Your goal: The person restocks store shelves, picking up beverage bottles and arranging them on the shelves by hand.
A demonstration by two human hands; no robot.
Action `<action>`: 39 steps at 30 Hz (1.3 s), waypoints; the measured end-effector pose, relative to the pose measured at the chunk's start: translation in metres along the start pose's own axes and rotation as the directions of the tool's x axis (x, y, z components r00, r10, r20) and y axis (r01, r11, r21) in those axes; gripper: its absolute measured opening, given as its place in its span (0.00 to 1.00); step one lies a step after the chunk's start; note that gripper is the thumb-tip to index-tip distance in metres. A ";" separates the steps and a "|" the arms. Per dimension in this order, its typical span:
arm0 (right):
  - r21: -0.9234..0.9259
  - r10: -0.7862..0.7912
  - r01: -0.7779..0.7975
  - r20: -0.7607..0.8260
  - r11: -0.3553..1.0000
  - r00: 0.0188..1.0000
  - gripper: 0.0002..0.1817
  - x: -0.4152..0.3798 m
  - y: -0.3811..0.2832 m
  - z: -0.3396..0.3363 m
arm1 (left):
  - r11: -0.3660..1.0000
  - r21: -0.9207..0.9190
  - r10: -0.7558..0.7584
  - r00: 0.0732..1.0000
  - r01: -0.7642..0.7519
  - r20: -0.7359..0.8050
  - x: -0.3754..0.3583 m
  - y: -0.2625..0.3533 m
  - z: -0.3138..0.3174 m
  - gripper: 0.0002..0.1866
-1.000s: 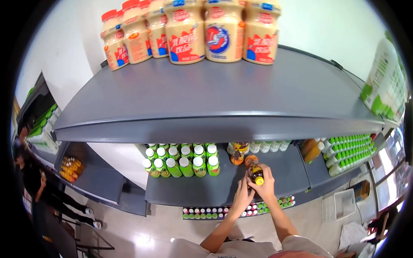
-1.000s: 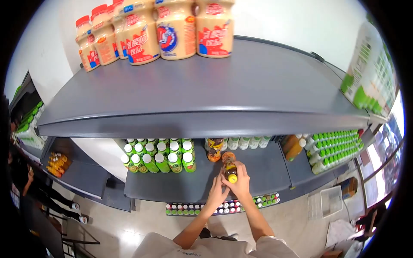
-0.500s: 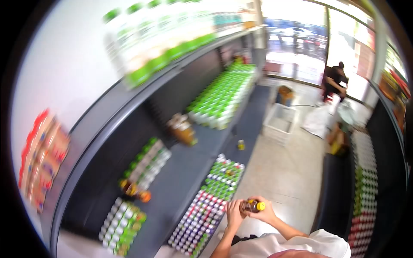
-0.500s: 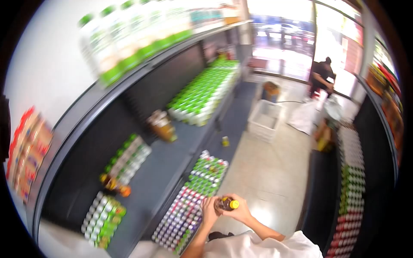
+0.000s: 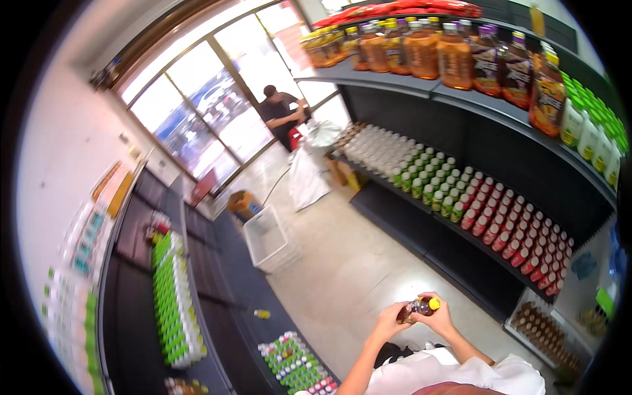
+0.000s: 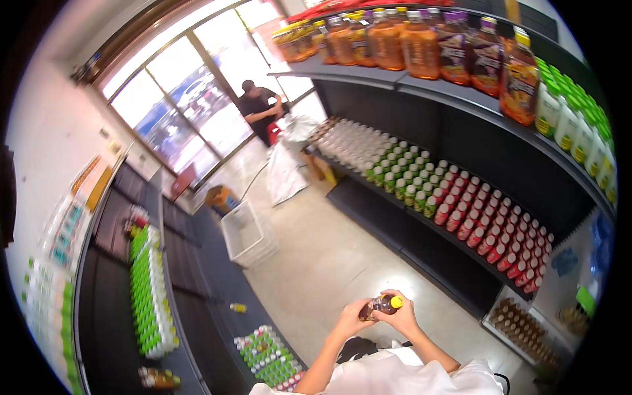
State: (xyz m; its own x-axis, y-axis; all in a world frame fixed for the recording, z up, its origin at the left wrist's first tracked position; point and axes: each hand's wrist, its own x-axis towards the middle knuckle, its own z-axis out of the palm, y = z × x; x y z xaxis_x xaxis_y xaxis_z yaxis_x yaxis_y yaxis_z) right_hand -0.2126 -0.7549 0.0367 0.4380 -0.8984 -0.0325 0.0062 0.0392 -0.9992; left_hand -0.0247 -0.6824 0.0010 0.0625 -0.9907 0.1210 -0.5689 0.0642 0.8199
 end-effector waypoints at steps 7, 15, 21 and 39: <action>-0.094 -0.034 0.026 -0.081 0.995 0.996 0.32 0.088 0.004 0.005 | 0.997 -0.061 0.043 0.996 -0.038 0.079 0.094 -0.047 -0.013 0.33; -0.221 -0.114 0.139 0.123 0.965 0.986 0.32 0.254 -0.014 0.079 | 0.988 -0.079 -0.139 0.989 0.135 -0.046 0.190 -0.120 -0.113 0.33; -0.173 -0.189 0.214 0.148 0.961 0.971 0.30 0.359 -0.063 0.125 | 0.997 0.065 -0.037 0.987 0.048 -0.156 0.267 -0.126 -0.197 0.34; -0.094 -0.225 0.275 0.360 0.957 0.905 0.31 0.629 -0.067 0.275 | 0.977 0.063 -0.167 0.914 0.204 -0.369 0.397 -0.261 -0.379 0.35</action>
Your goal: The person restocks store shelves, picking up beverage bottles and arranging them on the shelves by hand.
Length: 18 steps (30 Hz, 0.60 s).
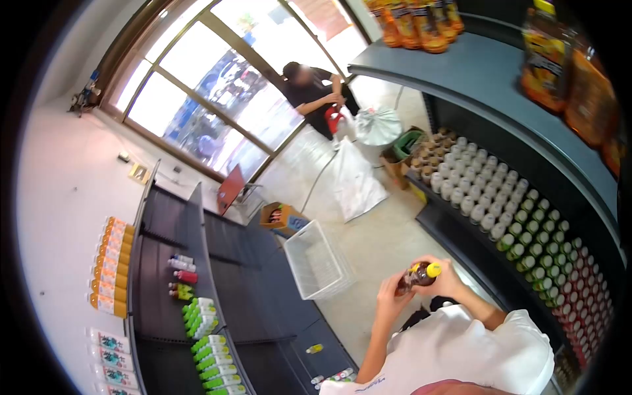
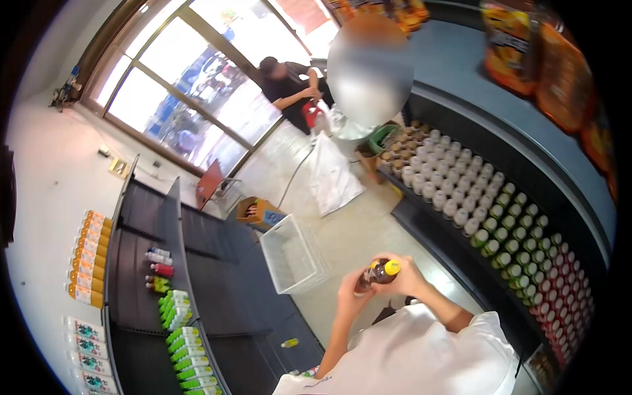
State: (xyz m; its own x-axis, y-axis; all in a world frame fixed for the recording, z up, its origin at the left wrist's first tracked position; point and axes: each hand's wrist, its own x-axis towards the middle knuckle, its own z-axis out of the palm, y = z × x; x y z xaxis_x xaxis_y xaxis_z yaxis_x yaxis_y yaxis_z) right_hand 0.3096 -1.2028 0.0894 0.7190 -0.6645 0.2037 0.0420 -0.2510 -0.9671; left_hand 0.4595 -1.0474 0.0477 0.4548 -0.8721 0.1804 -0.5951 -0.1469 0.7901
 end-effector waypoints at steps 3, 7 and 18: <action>-0.060 -0.238 0.236 -0.042 0.970 0.970 0.34 0.058 -0.008 0.011 | 0.997 -0.043 0.052 0.992 -0.057 -0.111 0.055 -0.009 -0.017 0.37; -0.200 -0.502 0.471 -0.152 0.859 0.851 0.35 0.102 -0.034 -0.003 | 0.933 0.036 0.359 0.917 -0.358 -0.176 0.135 0.011 -0.047 0.40; -0.704 -0.834 0.561 -0.079 0.434 0.546 0.42 0.123 -0.181 -0.102 | 0.113 -0.060 0.970 0.123 -0.992 -0.210 0.326 0.174 -0.070 0.33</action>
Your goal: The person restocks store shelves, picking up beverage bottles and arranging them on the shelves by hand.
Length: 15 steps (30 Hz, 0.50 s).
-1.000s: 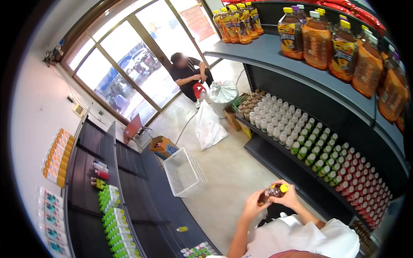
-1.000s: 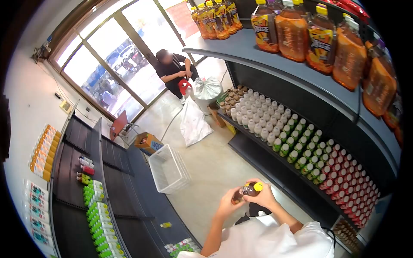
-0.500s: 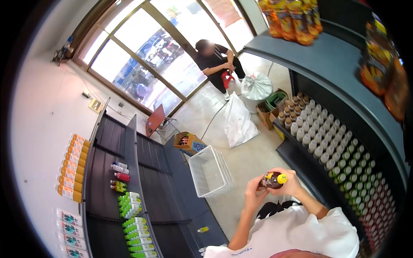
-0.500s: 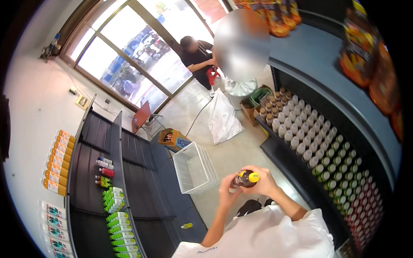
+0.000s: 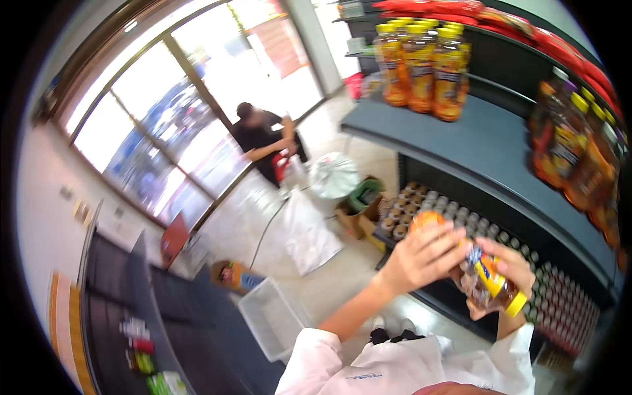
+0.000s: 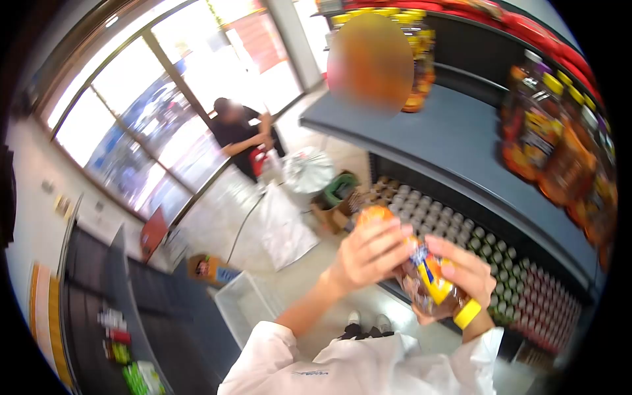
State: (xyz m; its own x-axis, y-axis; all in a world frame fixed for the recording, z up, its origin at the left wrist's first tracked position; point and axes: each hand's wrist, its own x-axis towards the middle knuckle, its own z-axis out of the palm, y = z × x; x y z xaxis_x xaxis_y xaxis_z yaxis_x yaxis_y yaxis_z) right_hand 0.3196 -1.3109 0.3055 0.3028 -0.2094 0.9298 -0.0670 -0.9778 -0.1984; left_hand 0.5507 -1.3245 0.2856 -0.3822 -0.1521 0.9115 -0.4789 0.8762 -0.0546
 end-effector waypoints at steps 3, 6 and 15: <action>-0.222 0.013 -0.022 -0.042 0.975 0.999 0.45 0.030 -0.003 -0.008 | 0.991 -0.130 -0.004 0.999 0.011 0.053 0.036 -0.027 0.018 0.40; -0.316 0.013 -0.057 -0.142 0.947 0.990 0.44 0.047 0.011 -0.012 | 0.990 -0.138 0.013 1.000 -0.009 0.026 0.067 -0.050 0.025 0.41; -0.440 0.211 -0.335 -0.308 0.833 0.928 0.28 0.170 0.105 -0.030 | 0.980 -0.100 -0.165 0.982 0.174 0.095 0.160 -0.148 0.098 0.41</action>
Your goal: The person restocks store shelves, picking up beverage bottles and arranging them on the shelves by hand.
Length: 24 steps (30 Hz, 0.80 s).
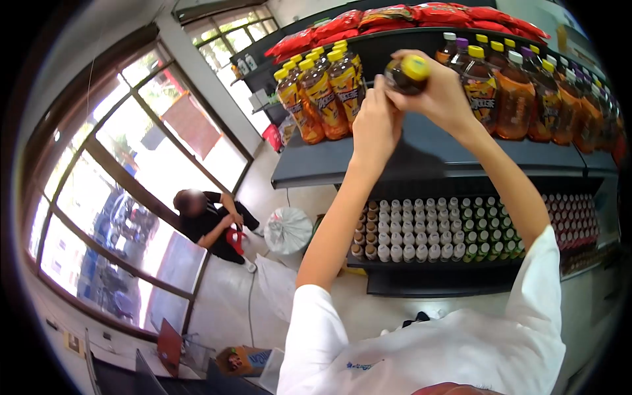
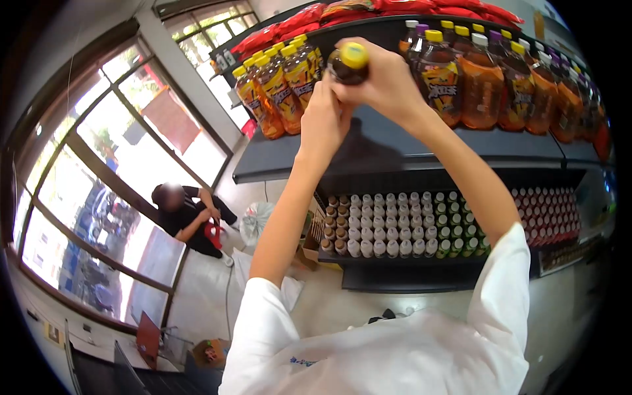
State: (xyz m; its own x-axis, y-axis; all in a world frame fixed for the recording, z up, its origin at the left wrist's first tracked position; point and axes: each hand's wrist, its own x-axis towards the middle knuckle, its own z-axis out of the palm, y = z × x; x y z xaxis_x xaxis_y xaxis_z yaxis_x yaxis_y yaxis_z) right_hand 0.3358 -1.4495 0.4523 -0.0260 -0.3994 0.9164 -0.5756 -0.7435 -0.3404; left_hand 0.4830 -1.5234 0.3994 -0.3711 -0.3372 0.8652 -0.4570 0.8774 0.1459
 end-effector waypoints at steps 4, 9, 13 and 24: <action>-0.199 0.108 -0.121 -0.074 0.972 0.991 0.29 0.043 0.071 0.032 | 0.950 -0.154 -0.235 0.949 0.270 0.211 0.026 -0.012 0.033 0.43; -0.219 0.238 -0.241 -0.038 0.945 0.970 0.33 0.068 0.129 0.052 | 0.895 -0.251 -0.266 0.893 0.368 0.362 0.050 -0.042 0.077 0.47; -0.281 0.234 -0.228 -0.012 0.932 0.972 0.39 0.079 0.170 0.074 | 0.879 -0.136 -0.369 0.834 0.456 0.411 0.063 -0.050 0.084 0.47; -0.326 0.321 -0.318 -0.044 0.891 0.946 0.38 0.088 0.189 0.109 | 0.999 -0.038 0.003 0.939 0.011 0.345 0.020 -0.092 0.116 0.27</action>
State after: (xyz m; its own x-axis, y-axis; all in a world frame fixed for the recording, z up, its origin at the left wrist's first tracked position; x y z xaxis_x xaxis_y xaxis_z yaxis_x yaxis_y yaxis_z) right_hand 0.3139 -1.6842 0.4454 -0.2454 -0.5932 0.7667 -0.7704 -0.3607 -0.5257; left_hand 0.4243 -1.6507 0.3478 -0.6283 -0.4317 0.6472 -0.4303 0.8859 0.1732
